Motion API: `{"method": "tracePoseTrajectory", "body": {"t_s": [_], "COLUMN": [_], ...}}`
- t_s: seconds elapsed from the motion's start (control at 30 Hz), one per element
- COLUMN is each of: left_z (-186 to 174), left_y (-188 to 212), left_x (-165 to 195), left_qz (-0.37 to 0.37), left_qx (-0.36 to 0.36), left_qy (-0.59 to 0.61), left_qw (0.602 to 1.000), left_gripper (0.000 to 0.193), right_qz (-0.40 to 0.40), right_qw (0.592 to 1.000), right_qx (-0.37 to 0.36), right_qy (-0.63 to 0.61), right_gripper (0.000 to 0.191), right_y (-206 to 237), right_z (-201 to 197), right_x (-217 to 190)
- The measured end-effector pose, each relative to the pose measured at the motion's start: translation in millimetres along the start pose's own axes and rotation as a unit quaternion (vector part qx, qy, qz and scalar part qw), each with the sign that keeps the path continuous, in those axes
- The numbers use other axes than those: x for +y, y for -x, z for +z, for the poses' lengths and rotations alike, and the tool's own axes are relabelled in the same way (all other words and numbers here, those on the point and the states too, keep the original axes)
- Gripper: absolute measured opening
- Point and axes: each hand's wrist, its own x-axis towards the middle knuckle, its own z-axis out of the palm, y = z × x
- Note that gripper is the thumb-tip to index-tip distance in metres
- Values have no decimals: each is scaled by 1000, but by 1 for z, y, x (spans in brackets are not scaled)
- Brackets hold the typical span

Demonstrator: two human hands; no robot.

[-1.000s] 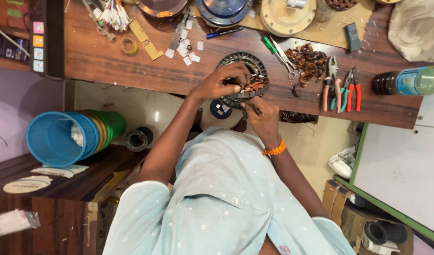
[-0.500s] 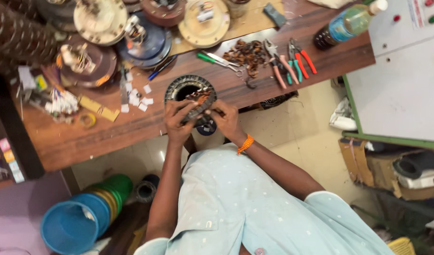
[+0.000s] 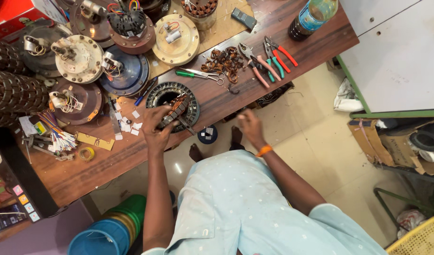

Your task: The person pulls burnt copper windings out of a motor stator on a workbench by hand, working around the stator ring and placing extracted coils on the table. They briefly use pliers to grip and pull a winding, then resume hand extraction.

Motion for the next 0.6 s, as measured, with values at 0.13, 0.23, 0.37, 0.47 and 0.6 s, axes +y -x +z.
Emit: {"method": "tracePoseTrajectory", "body": {"t_s": [0.13, 0.23, 0.37, 0.47, 0.6], "left_z": [3, 8, 37, 76, 103], "left_y": [3, 17, 26, 25, 25], "left_x": [24, 42, 61, 73, 90], "left_qz": [23, -82, 23, 27, 4], "left_qx": [119, 178, -7, -142, -235], "left_qy": [53, -12, -64, -3, -10], "left_qw": [991, 981, 998, 990, 972], "left_gripper": [47, 21, 12, 15, 13], "right_qz": [102, 226, 399, 445, 290], "right_qw": [988, 956, 906, 894, 955], "right_qx": [102, 179, 122, 40, -67], "right_qy": [53, -59, 70, 17, 23], "right_gripper": [20, 22, 32, 25, 29], "right_y": [30, 66, 98, 91, 60], "right_z": [-65, -102, -119, -107, -92], "right_x": [61, 89, 98, 92, 76]}}
